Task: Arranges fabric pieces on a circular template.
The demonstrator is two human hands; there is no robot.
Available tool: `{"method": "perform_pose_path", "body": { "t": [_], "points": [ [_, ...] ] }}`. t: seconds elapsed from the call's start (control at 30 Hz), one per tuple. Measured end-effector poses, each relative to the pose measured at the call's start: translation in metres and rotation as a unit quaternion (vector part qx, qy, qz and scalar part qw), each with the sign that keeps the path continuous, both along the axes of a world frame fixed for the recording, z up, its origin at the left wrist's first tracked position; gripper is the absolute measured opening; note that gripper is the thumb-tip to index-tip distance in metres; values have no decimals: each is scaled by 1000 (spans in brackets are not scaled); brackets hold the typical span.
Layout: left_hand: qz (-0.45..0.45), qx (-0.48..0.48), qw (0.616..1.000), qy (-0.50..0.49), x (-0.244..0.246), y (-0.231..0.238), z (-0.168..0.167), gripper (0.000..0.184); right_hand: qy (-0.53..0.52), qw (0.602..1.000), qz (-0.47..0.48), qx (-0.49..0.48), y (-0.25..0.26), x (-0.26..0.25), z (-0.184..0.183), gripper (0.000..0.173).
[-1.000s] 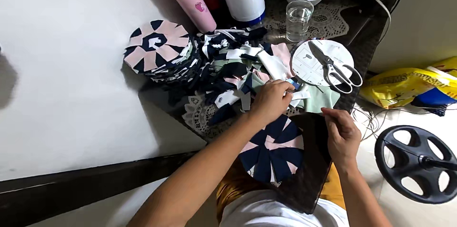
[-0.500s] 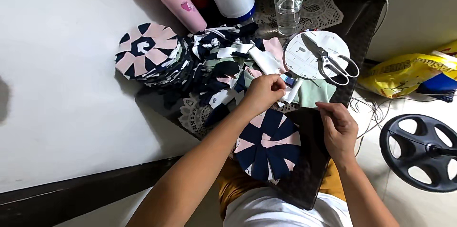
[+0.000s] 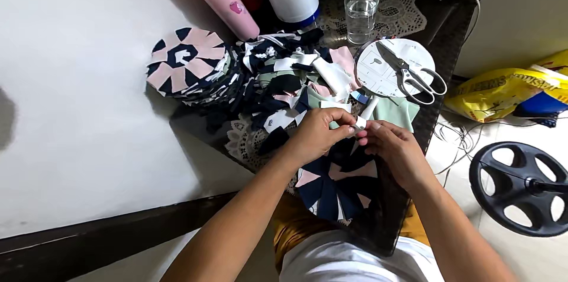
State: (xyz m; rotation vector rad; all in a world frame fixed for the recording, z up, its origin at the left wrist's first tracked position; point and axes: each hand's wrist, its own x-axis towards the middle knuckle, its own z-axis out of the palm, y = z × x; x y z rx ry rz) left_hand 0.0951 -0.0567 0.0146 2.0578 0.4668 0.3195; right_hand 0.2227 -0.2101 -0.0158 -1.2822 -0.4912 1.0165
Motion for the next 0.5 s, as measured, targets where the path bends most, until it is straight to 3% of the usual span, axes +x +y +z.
{"method": "perform_pose_path", "body": {
  "t": [0.13, 0.23, 0.3, 0.5],
  "points": [
    [23, 47, 999, -8, -3, 2, 1, 7, 39, 999, -7, -5, 20, 1, 4, 16],
    [77, 86, 993, 5, -4, 6, 1, 5, -62, 998, -29, -9, 28, 8, 1, 11],
    [91, 73, 993, 15, -5, 9, -1, 3, -141, 989, -40, -30, 30, 16, 0, 9],
    [79, 25, 996, 23, -1, 7, -13, 15, -143, 986, -8, -86, 33, 33, 7, 11]
  ]
}}
